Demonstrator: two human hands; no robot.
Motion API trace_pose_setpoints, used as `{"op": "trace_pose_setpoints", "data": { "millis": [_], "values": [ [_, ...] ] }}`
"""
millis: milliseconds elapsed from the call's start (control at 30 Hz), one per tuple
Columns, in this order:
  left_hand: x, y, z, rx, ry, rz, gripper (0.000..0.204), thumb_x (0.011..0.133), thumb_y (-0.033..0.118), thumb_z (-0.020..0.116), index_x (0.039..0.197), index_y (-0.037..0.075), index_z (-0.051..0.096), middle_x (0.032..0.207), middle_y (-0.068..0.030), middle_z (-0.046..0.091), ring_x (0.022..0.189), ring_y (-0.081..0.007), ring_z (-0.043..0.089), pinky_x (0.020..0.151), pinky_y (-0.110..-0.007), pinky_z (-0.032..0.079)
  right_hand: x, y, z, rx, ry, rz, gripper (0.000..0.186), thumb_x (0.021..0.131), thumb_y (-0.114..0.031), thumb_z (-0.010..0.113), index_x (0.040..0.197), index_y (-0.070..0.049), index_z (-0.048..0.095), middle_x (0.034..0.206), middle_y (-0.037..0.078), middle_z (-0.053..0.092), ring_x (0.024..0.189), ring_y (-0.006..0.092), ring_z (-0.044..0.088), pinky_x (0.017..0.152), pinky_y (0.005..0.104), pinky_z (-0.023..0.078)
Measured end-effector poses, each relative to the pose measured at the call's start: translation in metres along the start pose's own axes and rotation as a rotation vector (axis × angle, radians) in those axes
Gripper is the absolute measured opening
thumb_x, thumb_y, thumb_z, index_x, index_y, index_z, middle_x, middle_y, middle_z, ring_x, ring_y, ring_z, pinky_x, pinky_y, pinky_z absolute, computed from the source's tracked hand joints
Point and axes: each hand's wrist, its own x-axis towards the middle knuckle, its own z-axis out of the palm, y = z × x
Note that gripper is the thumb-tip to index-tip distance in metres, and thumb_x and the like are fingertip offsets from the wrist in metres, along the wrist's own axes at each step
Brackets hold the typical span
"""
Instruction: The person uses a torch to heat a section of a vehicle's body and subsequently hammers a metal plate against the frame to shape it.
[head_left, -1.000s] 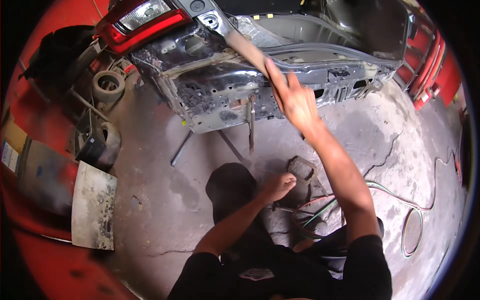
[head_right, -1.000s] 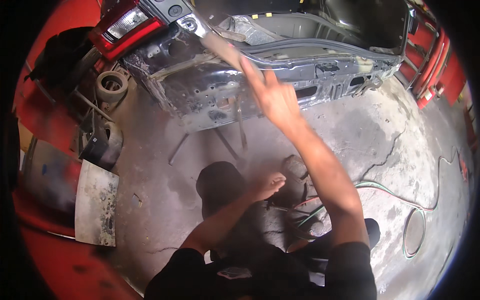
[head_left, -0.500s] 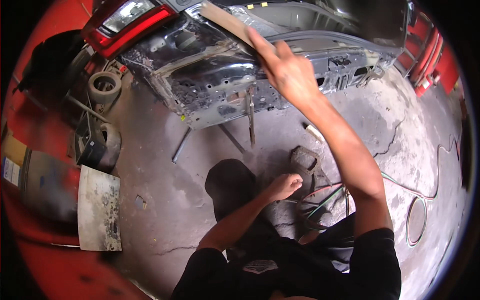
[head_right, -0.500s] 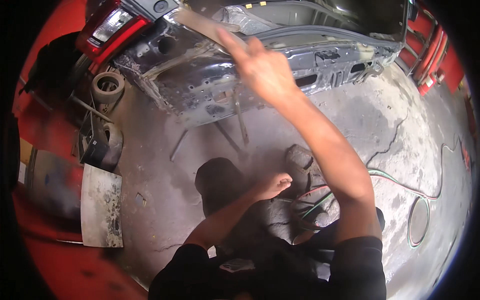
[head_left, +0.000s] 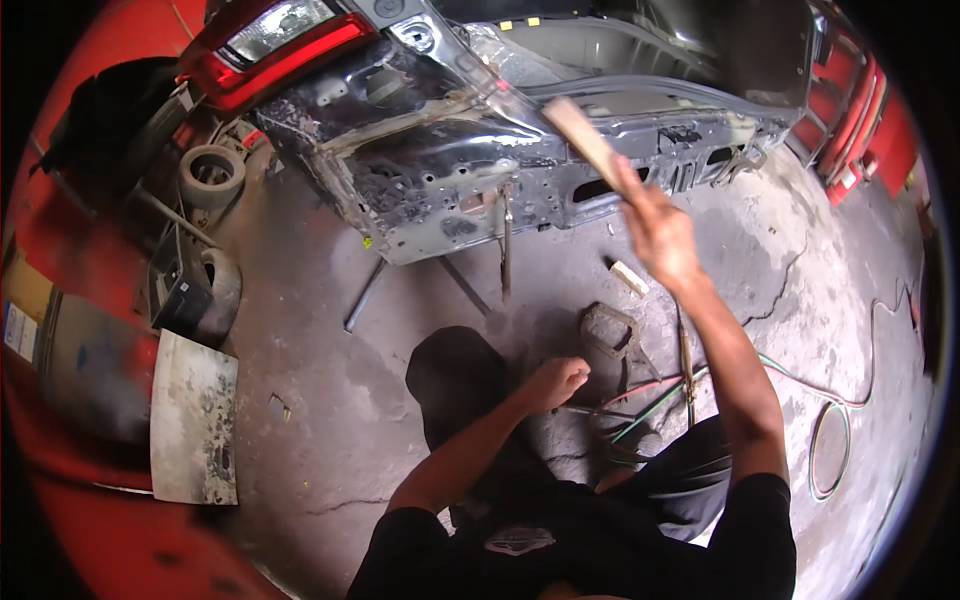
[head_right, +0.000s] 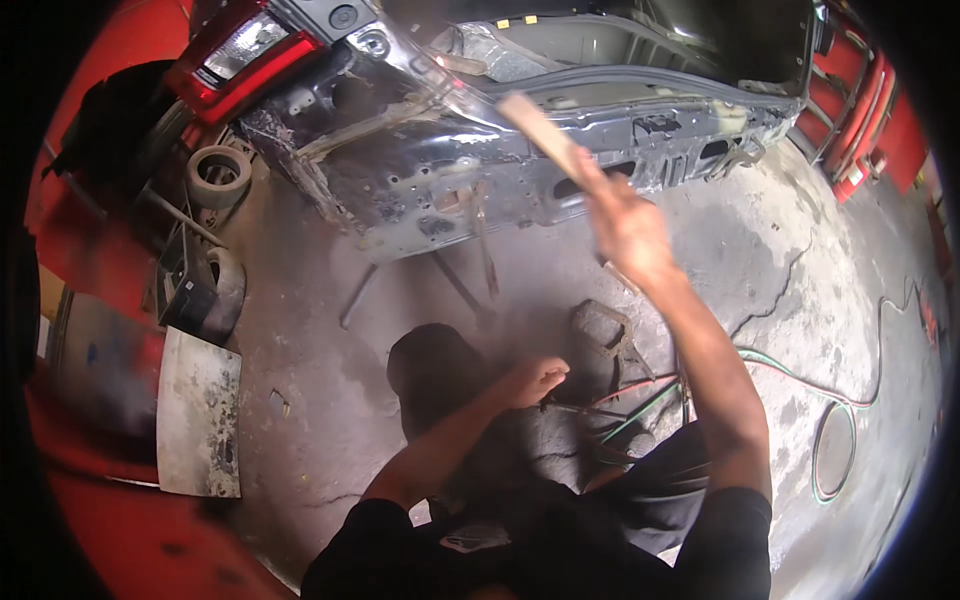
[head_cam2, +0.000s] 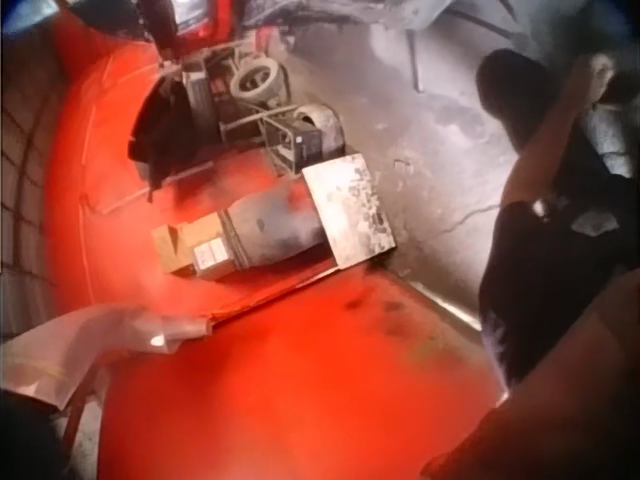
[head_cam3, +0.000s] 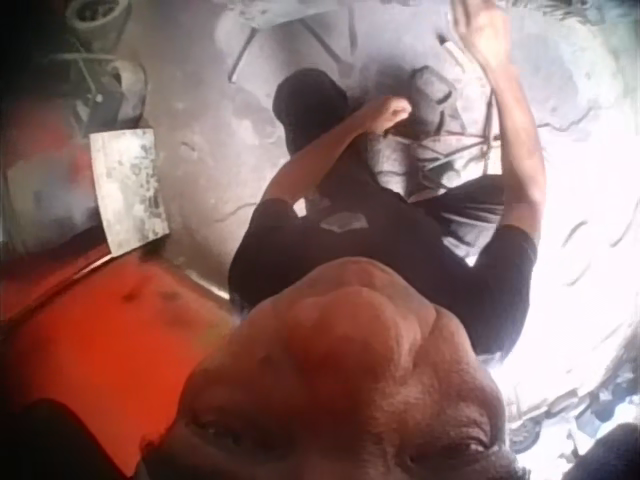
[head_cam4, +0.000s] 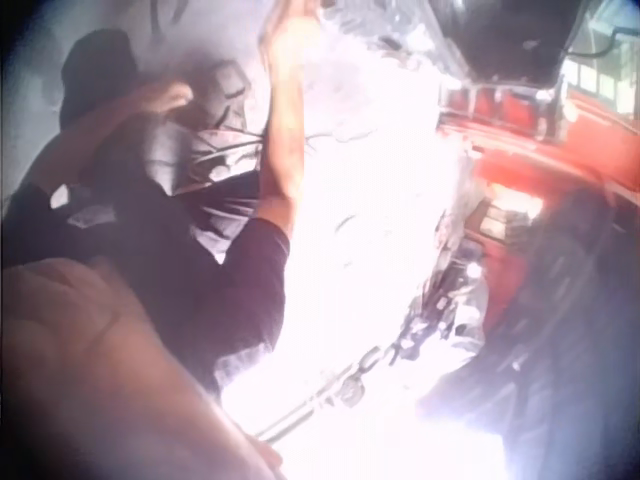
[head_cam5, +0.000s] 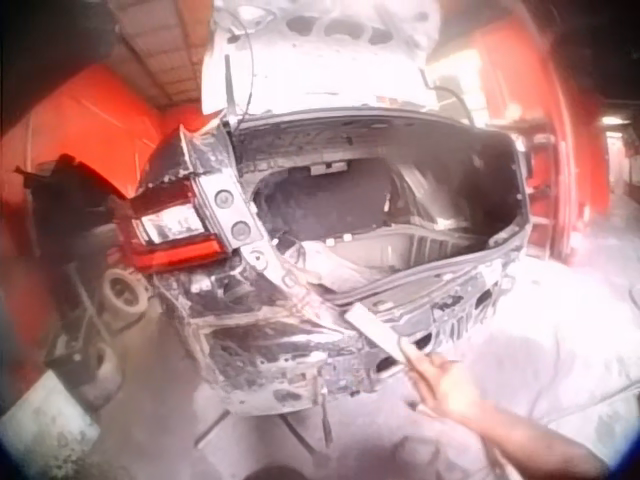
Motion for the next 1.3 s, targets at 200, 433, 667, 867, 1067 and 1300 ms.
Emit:
{"op": "trace_pose_setpoints", "data": {
  "millis": [200,433,667,867,1067,1300],
  "values": [
    [-0.011,0.013,-0.015,0.086,0.017,-0.094,0.02,0.096,0.021,0.064,0.103,0.003,0.067,0.097,-0.0203,0.071,0.094,-0.04,0.069,0.08,-0.049,0.053,0.084,0.02,-0.102,0.434,-0.131,0.162,0.05,0.108,-0.038,0.047,0.151,-0.013,0.053,0.083,0.008,0.067,0.061,0.0129,0.061,0.063,0.0321,0.057],
    [0.012,0.009,0.003,0.044,0.068,-0.02,0.018,0.097,0.02,0.064,0.106,0.005,0.067,0.098,-0.0189,0.071,0.095,-0.0404,0.068,0.081,-0.049,0.053,0.219,-0.013,-0.076,0.812,-0.505,0.247,0.052,0.103,-0.042,0.059,0.137,-0.003,0.063,0.067,0.0,0.056,0.043,0.0055,0.044,0.035,0.0225,0.037],
    [0.0,0.015,-0.004,0.122,0.017,-0.01,0.017,0.097,0.018,0.063,0.105,0.004,0.066,0.094,-0.0195,0.071,0.094,-0.0393,0.068,0.082,-0.049,0.053,0.151,0.023,-0.106,0.839,-0.637,0.394,0.049,0.105,-0.042,0.057,0.133,-0.003,0.065,0.065,0.0,0.056,0.039,0.005,0.045,0.034,0.0219,0.038],
    [0.002,0.0,-0.001,0.19,-0.018,-0.002,0.018,0.096,0.018,0.063,0.105,0.003,0.065,0.094,-0.0215,0.07,0.093,-0.0416,0.068,0.082,-0.05,0.053,0.195,-0.021,-0.077,0.864,-0.427,0.212,0.052,0.105,-0.042,0.058,0.137,-0.001,0.061,0.069,0.003,0.058,0.042,0.0069,0.045,0.041,0.0253,0.041],
    [-0.004,0.019,-0.009,0.146,-0.061,-0.049,0.018,0.096,0.018,0.064,0.105,0.003,0.065,0.094,-0.0206,0.07,0.09,-0.0414,0.068,0.08,-0.049,0.053,0.192,-0.011,-0.073,1.034,-0.5,0.313,0.043,0.105,-0.033,0.055,0.137,-0.004,0.062,0.068,0.001,0.056,0.044,0.0054,0.046,0.034,0.0214,0.034],
    [-0.027,0.026,-0.04,0.168,-0.02,-0.134,0.017,0.096,0.016,0.064,0.107,0.003,0.067,0.101,-0.0203,0.069,0.094,-0.0393,0.067,0.082,-0.047,0.053,0.197,-0.016,-0.079,0.68,-0.313,0.001,0.05,0.104,-0.038,0.052,0.132,0.0,0.065,0.071,0.008,0.061,0.054,0.017,0.06,0.05,0.0336,0.051]
  ]
}}
